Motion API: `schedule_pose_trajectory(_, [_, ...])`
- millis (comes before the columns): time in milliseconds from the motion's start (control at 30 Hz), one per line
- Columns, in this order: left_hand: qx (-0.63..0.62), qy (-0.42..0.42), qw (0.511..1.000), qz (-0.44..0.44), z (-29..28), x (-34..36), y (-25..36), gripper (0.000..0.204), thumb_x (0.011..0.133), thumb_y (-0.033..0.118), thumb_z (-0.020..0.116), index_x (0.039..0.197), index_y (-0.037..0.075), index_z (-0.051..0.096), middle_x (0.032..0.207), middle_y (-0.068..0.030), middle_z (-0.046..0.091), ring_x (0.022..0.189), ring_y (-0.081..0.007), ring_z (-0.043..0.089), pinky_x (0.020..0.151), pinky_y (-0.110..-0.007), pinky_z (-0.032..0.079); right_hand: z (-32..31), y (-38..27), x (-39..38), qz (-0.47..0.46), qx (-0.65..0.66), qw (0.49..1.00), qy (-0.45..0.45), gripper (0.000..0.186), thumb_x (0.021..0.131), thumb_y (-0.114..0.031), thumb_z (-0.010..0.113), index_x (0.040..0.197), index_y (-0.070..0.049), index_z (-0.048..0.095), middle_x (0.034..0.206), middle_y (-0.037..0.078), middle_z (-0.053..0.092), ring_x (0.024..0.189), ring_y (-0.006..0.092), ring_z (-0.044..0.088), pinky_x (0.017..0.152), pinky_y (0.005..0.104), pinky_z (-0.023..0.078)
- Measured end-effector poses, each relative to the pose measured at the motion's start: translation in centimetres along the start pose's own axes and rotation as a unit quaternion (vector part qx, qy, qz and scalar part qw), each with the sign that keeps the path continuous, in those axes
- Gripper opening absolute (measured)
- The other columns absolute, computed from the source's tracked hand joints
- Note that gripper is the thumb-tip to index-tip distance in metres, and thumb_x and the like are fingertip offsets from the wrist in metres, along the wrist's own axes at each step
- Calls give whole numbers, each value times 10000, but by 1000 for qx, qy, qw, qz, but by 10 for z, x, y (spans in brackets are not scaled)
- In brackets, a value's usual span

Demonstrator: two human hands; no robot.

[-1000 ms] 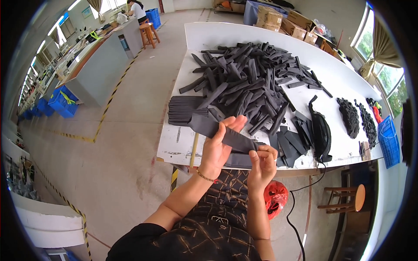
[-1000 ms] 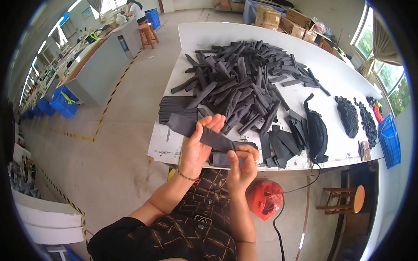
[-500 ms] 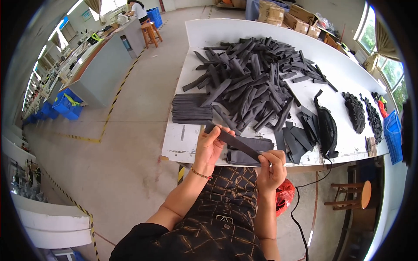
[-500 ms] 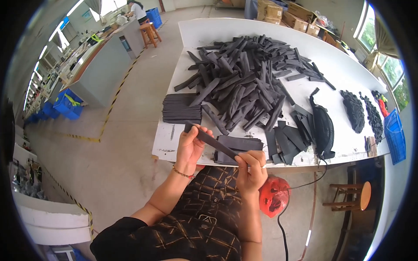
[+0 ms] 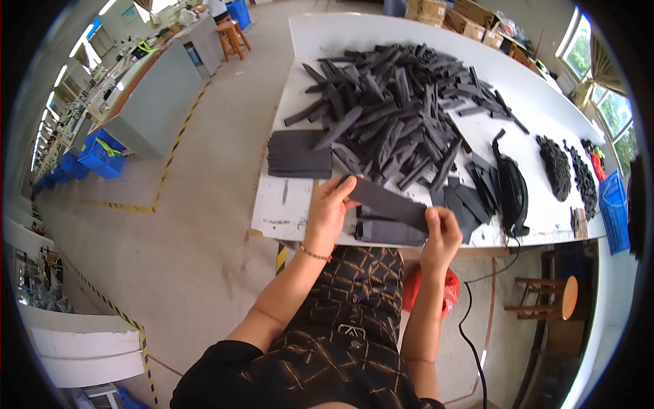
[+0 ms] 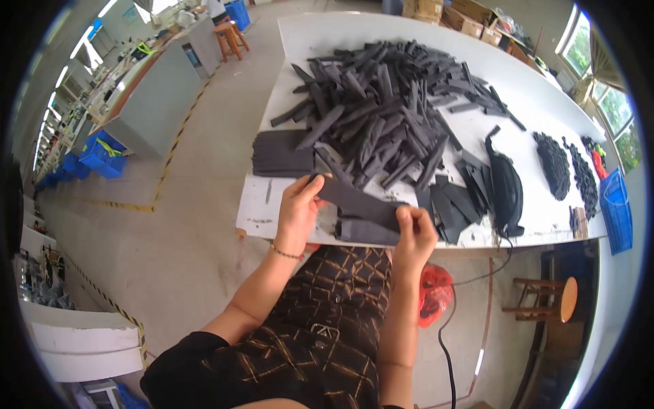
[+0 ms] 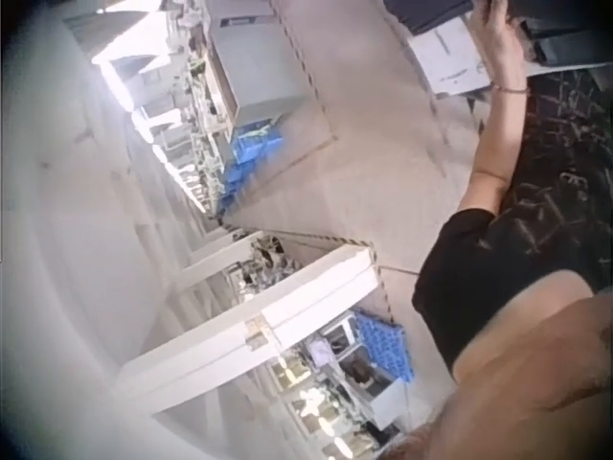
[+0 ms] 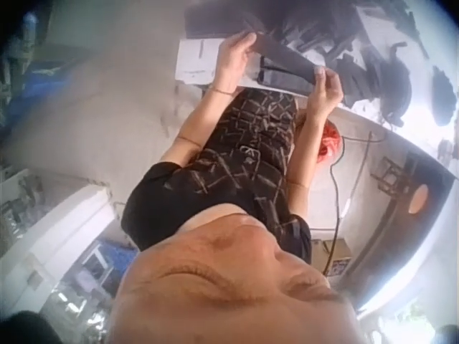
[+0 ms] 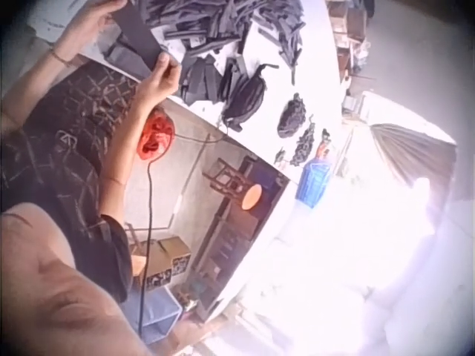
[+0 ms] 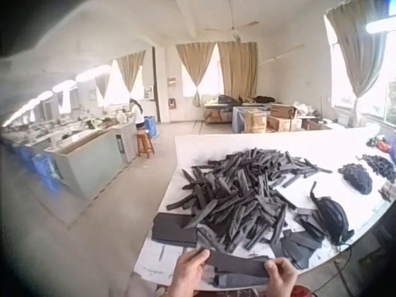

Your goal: The recorder is picking up curved grey foam padding components from a pile on a workbench, inspecting them, and organizing them into neat stacks.

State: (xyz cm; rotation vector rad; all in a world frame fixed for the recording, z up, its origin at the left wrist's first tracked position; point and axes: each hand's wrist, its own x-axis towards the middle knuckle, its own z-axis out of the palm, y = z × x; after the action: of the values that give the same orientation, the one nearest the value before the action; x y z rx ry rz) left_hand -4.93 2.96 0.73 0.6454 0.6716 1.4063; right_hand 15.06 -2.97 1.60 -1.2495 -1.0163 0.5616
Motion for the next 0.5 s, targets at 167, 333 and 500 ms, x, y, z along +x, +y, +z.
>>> schedule_pose_trajectory(167, [223, 4, 975, -16, -14, 8, -25, 165, 835, 124, 724, 892, -24, 682, 791, -42, 678, 661, -93, 607, 587, -231, 501, -34, 44, 34, 108, -84, 990, -44, 184, 890, -155, 681, 869, 28, 681, 707, -38, 588, 658, 56, 482, 602, 210, 399])
schedule_pose_trajectory(333, [432, -4, 900, 59, -45, 30, -79, 186, 794, 161, 745, 827, -6, 672, 688, -40, 646, 620, -109, 584, 581, -272, 470, -36, 98, 54, 76, -173, 980, -66, 170, 852, -134, 697, 860, 35, 684, 689, 37, 632, 634, 95, 525, 605, 265, 435])
schedule_pose_trajectory(500, [482, 93, 860, 141, -71, 66, -85, 319, 844, 319, 696, 817, 3, 666, 699, -55, 651, 638, -141, 640, 569, -279, 489, -34, 122, 48, -120, -436, 891, -42, 224, 805, -184, 728, 953, -24, 677, 828, 127, 645, 727, 286, 619, 667, 371, 488])
